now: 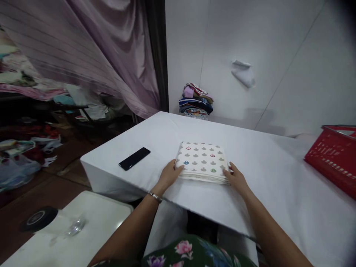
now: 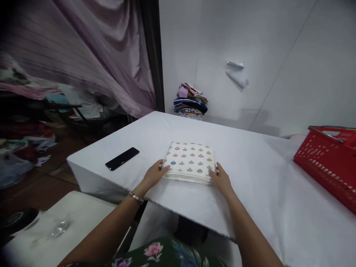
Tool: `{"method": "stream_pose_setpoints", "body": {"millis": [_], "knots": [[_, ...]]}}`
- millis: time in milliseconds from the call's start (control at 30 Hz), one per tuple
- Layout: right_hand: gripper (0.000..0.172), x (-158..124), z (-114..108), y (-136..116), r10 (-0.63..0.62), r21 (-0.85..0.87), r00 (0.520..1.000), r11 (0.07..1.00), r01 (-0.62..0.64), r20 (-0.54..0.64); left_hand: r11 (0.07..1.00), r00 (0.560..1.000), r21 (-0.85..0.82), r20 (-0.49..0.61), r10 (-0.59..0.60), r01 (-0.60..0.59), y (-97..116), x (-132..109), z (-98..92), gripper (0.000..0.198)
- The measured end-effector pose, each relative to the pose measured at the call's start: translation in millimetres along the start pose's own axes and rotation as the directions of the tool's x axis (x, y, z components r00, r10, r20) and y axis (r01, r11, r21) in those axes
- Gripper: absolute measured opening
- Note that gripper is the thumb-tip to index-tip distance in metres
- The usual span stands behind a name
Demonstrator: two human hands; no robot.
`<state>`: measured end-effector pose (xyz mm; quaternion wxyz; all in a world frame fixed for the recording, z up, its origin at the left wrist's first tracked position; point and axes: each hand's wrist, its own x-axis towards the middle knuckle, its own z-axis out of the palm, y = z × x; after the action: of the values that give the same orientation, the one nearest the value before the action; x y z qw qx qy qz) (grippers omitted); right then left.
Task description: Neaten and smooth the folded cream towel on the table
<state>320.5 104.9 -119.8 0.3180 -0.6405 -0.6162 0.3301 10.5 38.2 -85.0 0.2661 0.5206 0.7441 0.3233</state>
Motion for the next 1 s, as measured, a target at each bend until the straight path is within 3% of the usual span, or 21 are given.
{"method": "stream_pose_setpoints", "body": {"millis": [133,233,433,567,667,800,900,1000], "knots": [[0.075,1,2,-2,0.011,-0.024,1.000,1.000,-0.012,-0.014,0.996,0.999,0.082,0.013,0.038,-0.039,7,-4,3.2,0.067],[0.076,4,3,-3,0.042,-0.017,0.999,0.999,-0.042,-0.002,0.995,1.000,0.104,0.010,-0.007,0.006,10,0,3.7,0.067],[0.081,3,7,-2,0.032,0.157,0.999,0.987,-0.037,0.033,0.990,0.990,-0.019,0.039,-0.137,0.138,10,15,1.8,0.075],[0.081,-4,12,5,-0.022,0.204,1.000,0.979,0.022,0.000,0.986,0.989,-0.077,0.019,-0.149,0.150,5,11,2.9,0.074],[0.078,-9,12,7,-0.042,0.127,0.999,0.991,0.041,0.004,0.998,0.997,0.023,-0.044,-0.065,0.066,4,2,5.3,0.067],[0.072,-18,6,-7,-0.120,-0.125,0.992,0.985,0.114,-0.040,0.976,0.992,0.216,-0.105,0.064,-0.040,9,-7,6.5,0.061],[0.062,-27,4,-33,-0.342,-0.344,0.936,0.891,0.296,-0.083,0.920,0.968,0.364,-0.140,0.209,-0.146,18,-6,6.2,0.056],[0.060,-32,9,-57,-0.481,-0.480,0.876,0.764,0.431,0.021,0.843,0.929,0.465,-0.106,0.354,-0.269,26,1,10.0,0.056]]}}
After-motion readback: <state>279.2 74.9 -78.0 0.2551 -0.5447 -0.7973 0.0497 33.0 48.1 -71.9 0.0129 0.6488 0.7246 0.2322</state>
